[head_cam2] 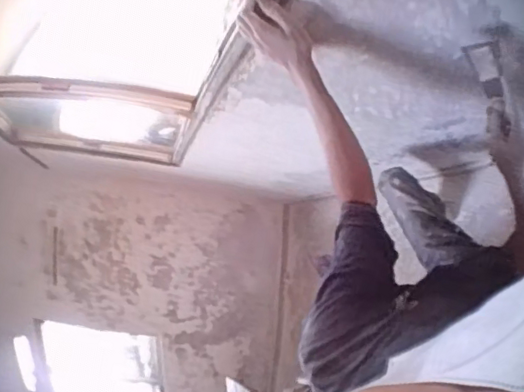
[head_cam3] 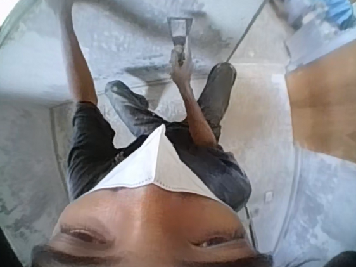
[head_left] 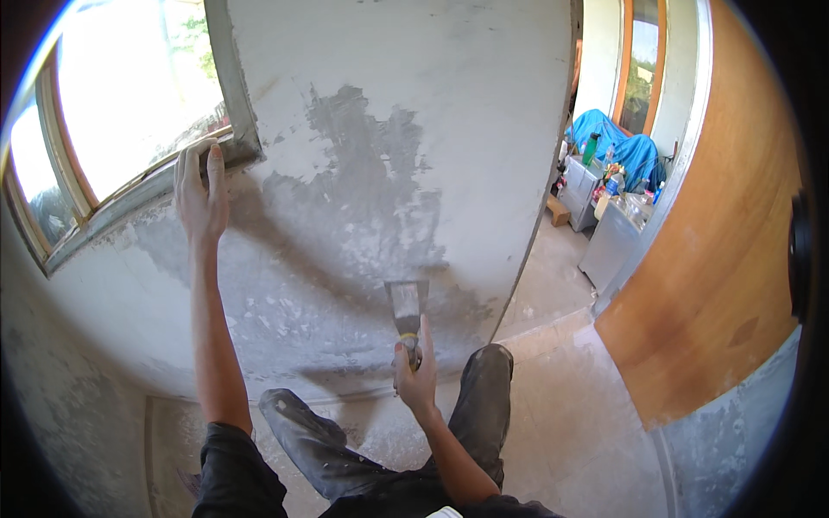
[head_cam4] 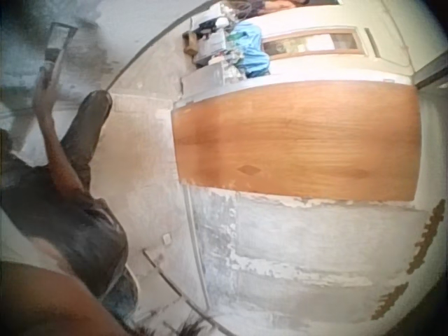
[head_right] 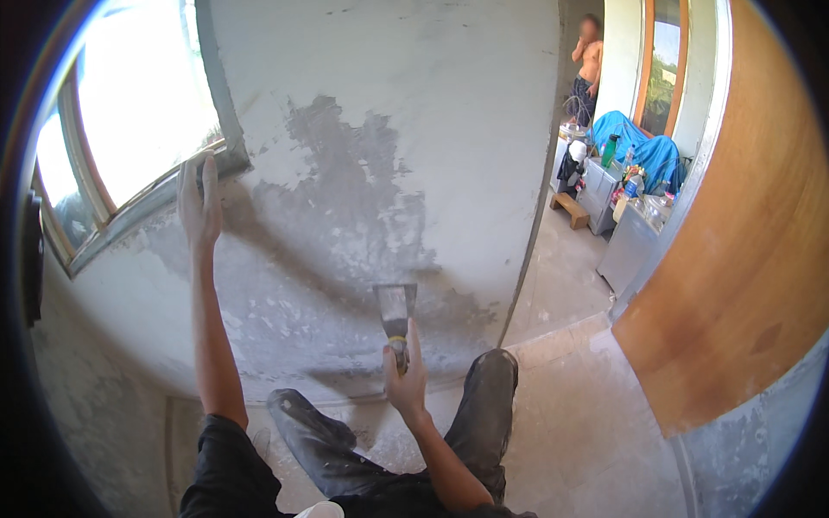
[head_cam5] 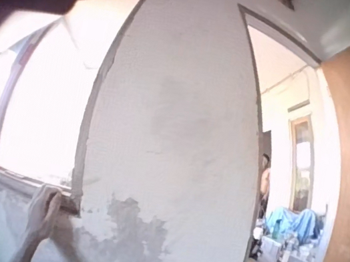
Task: The person scrapes plaster or old paint from an interior wall using a putty knife. They use a scraping motion to remove material around a window frame and on the main wall surface.
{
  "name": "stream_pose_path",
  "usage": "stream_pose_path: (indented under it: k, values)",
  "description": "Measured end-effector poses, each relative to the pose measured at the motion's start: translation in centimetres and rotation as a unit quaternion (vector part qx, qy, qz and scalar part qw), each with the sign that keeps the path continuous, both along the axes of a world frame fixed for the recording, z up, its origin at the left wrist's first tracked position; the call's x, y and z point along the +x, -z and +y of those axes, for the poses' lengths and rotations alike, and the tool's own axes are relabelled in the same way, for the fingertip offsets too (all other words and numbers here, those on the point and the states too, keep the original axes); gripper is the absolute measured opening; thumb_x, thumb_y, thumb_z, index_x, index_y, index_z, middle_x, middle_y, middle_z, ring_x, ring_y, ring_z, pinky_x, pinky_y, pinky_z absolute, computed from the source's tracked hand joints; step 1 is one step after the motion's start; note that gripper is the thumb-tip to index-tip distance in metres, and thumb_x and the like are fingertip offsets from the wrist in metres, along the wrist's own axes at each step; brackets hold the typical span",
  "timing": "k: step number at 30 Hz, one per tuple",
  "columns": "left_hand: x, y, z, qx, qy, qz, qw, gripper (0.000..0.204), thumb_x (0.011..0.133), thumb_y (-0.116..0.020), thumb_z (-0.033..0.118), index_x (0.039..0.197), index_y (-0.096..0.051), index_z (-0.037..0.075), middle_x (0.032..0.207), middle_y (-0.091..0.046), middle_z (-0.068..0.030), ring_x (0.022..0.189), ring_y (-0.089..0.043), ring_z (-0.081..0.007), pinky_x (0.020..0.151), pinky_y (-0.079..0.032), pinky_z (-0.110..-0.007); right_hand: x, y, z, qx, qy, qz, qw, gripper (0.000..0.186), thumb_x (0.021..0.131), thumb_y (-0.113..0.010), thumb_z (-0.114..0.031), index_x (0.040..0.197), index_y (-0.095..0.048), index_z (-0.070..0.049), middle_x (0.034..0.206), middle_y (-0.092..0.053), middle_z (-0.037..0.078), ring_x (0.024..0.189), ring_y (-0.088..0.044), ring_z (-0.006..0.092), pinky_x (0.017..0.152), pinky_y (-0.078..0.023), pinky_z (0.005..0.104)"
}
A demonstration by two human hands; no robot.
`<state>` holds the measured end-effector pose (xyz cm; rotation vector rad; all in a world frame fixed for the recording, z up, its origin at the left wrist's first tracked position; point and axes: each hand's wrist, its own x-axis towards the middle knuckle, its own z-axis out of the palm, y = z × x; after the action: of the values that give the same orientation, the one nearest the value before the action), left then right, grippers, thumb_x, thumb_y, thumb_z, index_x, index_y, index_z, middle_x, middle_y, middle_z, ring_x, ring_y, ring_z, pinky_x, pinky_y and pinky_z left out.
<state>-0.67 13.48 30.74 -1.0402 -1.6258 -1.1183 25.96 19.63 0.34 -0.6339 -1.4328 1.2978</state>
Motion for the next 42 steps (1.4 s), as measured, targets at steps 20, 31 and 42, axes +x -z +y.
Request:
stream_pose_path:
  k: [20,31,42]
  values:
    - [0.5,-0.2,0.3,0.026,0.001,-0.001,1.000,0.027,0.100,-0.051,0.028,0.108,-0.064,0.006,0.107,-0.063,-0.0095,0.106,-0.057,-0.0278,0.094,-0.042,-0.039,-2.7,-13.1,5.4,0.132,0.039,-0.079,0.987,0.059,0.098,-0.053,-0.007,0.152,-0.029,-0.009,0.073,-0.050,-0.002,0.060,-0.042,0.0046,0.055,-0.039,0.0209]
    - [0.0,0.1,0.8,0.034,-0.013,0.022,0.999,0.027,0.100,-0.050,0.028,0.108,-0.064,0.006,0.107,-0.064,-0.0089,0.105,-0.058,-0.0274,0.093,-0.043,-0.038,-2.2,-14.7,6.3,0.172,0.068,-0.114,0.976,0.058,0.096,-0.058,-0.011,0.149,-0.034,-0.007,0.077,-0.063,0.013,0.057,-0.050,0.0135,0.057,-0.045,0.0260]
    - [-0.1,0.4,0.8,0.004,0.004,-0.007,1.000,0.033,0.103,-0.045,0.028,0.113,-0.062,0.002,0.112,-0.063,-0.0129,0.109,-0.056,-0.0285,0.096,-0.041,-0.038,-4.5,-19.1,7.3,0.170,0.047,0.014,0.984,0.060,0.095,-0.059,-0.012,0.150,-0.034,-0.011,0.072,-0.063,0.016,0.057,-0.054,0.0126,0.060,-0.047,0.0262]
